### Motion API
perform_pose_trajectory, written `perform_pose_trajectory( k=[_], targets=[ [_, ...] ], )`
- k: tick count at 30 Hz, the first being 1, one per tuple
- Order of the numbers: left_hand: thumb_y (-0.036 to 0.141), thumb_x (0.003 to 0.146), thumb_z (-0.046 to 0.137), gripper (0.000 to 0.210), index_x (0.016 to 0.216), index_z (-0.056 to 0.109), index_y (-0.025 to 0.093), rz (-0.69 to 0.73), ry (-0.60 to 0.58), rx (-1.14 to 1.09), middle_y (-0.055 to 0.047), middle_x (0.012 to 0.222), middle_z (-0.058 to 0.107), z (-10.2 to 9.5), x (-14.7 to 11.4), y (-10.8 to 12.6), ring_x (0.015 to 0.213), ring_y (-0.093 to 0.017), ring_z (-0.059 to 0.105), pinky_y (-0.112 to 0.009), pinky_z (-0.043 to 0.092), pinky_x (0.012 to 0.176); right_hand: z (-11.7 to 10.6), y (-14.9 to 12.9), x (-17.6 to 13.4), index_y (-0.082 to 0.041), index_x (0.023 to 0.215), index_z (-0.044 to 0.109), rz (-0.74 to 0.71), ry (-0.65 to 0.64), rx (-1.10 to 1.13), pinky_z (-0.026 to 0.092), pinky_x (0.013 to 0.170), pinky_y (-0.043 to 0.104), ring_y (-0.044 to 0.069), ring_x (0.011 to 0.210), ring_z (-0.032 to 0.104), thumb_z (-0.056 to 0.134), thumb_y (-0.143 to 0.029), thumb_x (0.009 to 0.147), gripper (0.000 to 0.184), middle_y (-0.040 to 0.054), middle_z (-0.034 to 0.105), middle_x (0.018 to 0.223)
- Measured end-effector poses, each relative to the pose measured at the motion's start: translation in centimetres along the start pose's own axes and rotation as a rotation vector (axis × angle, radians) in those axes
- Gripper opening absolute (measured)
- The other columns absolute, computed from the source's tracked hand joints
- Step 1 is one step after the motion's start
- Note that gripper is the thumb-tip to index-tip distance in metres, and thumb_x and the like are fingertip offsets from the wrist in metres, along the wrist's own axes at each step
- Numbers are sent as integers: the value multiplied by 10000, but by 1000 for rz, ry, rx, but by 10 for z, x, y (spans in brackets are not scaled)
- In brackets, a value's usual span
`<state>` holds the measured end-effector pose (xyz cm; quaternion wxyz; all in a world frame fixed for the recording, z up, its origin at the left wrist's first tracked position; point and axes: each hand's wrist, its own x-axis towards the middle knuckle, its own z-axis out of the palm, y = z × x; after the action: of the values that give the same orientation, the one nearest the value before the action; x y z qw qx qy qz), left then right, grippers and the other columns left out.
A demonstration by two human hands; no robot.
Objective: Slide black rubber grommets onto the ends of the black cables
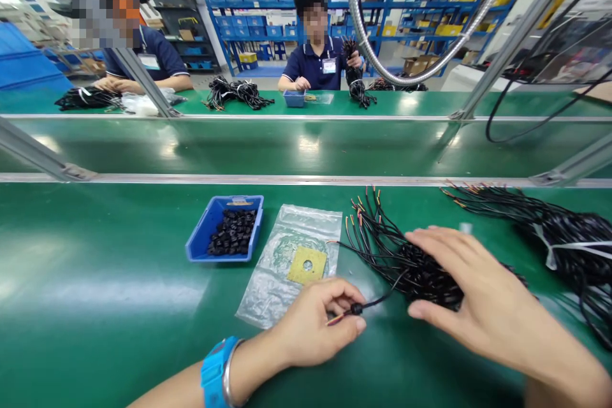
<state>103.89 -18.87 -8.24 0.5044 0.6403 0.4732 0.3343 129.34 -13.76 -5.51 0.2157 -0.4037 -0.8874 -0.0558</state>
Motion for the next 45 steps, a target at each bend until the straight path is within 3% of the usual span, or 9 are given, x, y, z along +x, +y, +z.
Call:
perform_pose_trajectory(
  k=[3,7,11,15,19,23,30,38,45],
  targets=[
    [168,720,623,352,1070,652,147,121,-89,168,-80,989,648,2,-3,1,847,-156,606,-266,504,778,5,29,-15,-153,1434,323,173,-145,-197,481,842,545,427,1154,491,756,-616,548,1089,196,523,1297],
    [250,656,703,622,1253,559,152,203,-263,169,-107,1106,627,4,-6,2,894,-197,619,-311,524,818,9,41,-33,-144,1401,361,224,-295,-180,510,790,418,309,989,578,751,-426,590,944,115,635,1086],
    [454,622,737,769,1299,536,148,303,-478,195,-126,1152,621,2,-9,5,970,-252,610,-363,494,899,-6,37,-59,-201,1380,379,190,-298,-169,511,766,378,282,976,574,785,-402,558,939,77,622,1081],
    [634,573,728,1043,1428,371,157,261,-606,246,-162,1361,490,-4,-9,9,1164,-311,523,-398,440,988,-23,17,-60,-179,1380,383,58,-162,-122,482,821,404,304,1081,520,717,-588,659,894,125,545,1227],
    [694,820,396,846,1445,333,127,161,-518,139,-182,1395,471,-8,-6,6,1243,-282,472,-418,376,1051,-18,-29,-25,-170,994,643,-92,-48,-50,437,801,342,206,848,546,502,-312,916,215,75,638,893],
    [652,881,290,749,1334,494,91,-36,-313,-110,-190,1225,614,-6,-1,-3,1097,-249,599,-403,463,964,5,-70,11,-151,633,643,-85,-409,-215,378,619,323,239,747,556,523,-75,804,223,102,622,659],
    [643,832,460,708,1232,568,69,-111,-145,-293,-197,1209,622,-7,7,-15,1086,-273,609,-425,476,949,23,-80,28,-71,764,664,102,-548,-304,345,542,312,278,739,618,396,9,777,281,191,675,770],
    [688,769,513,823,1328,471,85,-124,-40,-356,-206,1268,569,-5,10,-19,1132,-287,574,-454,432,992,27,-73,27,-125,1043,564,192,-442,-288,393,593,303,260,727,643,437,-248,862,254,118,656,777],
    [704,695,591,922,1390,401,129,-110,-52,-466,-197,1430,429,-3,14,-18,1234,-290,489,-437,410,1013,27,-75,30,-161,1032,571,116,-390,-220,431,656,299,237,813,661,526,-237,870,185,71,682,833]
  ],
)
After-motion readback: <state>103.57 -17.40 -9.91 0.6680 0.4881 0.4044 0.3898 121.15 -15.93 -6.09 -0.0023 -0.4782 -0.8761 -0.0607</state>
